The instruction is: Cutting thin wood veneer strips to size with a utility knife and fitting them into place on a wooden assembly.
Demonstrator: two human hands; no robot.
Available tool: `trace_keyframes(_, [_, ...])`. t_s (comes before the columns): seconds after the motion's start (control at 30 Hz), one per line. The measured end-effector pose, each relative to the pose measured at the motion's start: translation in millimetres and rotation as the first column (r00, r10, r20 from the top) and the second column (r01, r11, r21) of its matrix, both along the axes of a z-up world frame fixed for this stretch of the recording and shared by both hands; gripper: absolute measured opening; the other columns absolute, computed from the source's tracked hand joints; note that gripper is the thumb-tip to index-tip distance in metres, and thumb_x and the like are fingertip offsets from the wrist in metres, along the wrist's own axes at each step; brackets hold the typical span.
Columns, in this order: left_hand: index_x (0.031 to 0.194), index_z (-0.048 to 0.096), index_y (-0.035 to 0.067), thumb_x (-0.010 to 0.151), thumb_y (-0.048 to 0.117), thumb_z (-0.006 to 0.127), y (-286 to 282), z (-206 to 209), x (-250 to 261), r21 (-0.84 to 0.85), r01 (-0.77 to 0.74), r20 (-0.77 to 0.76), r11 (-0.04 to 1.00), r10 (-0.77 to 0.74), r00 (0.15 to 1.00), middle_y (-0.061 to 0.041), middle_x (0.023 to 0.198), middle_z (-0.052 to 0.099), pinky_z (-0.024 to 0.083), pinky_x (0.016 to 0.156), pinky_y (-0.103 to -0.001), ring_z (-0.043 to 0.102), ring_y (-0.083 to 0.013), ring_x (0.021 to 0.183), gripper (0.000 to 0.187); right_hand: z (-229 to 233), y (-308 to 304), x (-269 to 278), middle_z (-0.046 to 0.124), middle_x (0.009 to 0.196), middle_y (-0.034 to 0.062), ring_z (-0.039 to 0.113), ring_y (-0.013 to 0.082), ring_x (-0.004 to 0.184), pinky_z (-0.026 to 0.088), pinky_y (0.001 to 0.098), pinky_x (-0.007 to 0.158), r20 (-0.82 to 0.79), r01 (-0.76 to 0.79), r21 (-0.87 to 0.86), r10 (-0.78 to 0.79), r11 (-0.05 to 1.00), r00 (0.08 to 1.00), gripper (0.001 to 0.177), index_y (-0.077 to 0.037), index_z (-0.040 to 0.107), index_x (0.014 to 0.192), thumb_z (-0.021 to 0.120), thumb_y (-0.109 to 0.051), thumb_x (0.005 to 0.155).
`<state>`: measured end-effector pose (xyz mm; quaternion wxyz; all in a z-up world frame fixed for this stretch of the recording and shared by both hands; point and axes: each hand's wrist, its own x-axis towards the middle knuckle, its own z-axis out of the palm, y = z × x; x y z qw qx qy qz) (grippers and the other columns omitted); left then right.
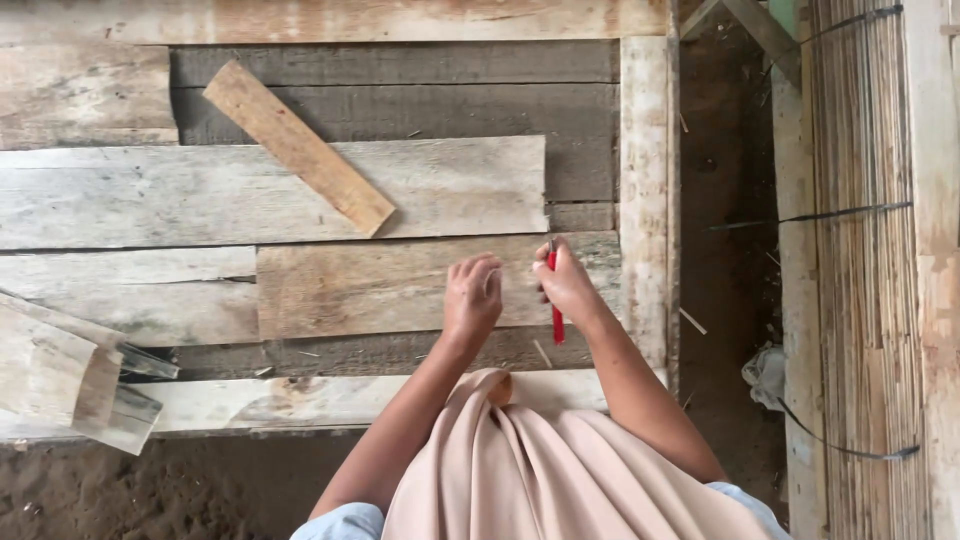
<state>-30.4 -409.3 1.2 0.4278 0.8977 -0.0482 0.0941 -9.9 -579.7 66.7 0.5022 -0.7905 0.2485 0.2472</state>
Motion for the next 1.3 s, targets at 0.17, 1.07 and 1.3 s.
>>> trace_keyframes(0.17, [0.105,0.072,0.014,0.080,0.008,0.071,92,4,13,0.203,-0.076,0.207,0.976,0.033,0.978,-0.012,0.127,0.066,0.050,0.101,-0.047,0.058,-0.0380,0.119,0.027,8,83,-14,0.074,0.087,0.0139,0.076,0.0319,0.082,0.062,0.0488,0.072,-0.113,-0.271,-0.173,0.254,0.947,0.961,0.030,-0.016,0.057,0.120,0.050,-0.038,0.101])
trace_keyframes(1.07, [0.150,0.046,0.005,0.102,0.013,0.059,226,31,49,-0.536,-0.245,-0.300,0.808,0.089,0.950,-0.028,0.136,0.061,0.052,0.102,-0.056,0.062,-0.0449,0.121,0.051,1,249,49,0.045,0.119,0.0177,0.070,0.0549,0.079,0.062,0.0646,0.072,0.314,-0.157,-0.577,0.395,0.801,0.863,0.068,-0.010,0.041,0.130,0.075,-0.022,0.072])
trace_keyframes(1.3, [0.151,0.044,0.009,0.098,0.003,0.061,111,43,74,-0.843,-0.278,-0.439,0.461,-0.289,0.851,-0.013,0.113,0.071,0.062,0.079,-0.036,0.071,-0.0185,0.088,0.056,4,158,-17,0.045,0.116,0.0120,0.071,0.0487,0.074,0.063,0.0640,0.069,0.340,0.002,-0.579,0.239,0.815,0.910,0.067,-0.018,0.043,0.128,0.077,-0.029,0.070])
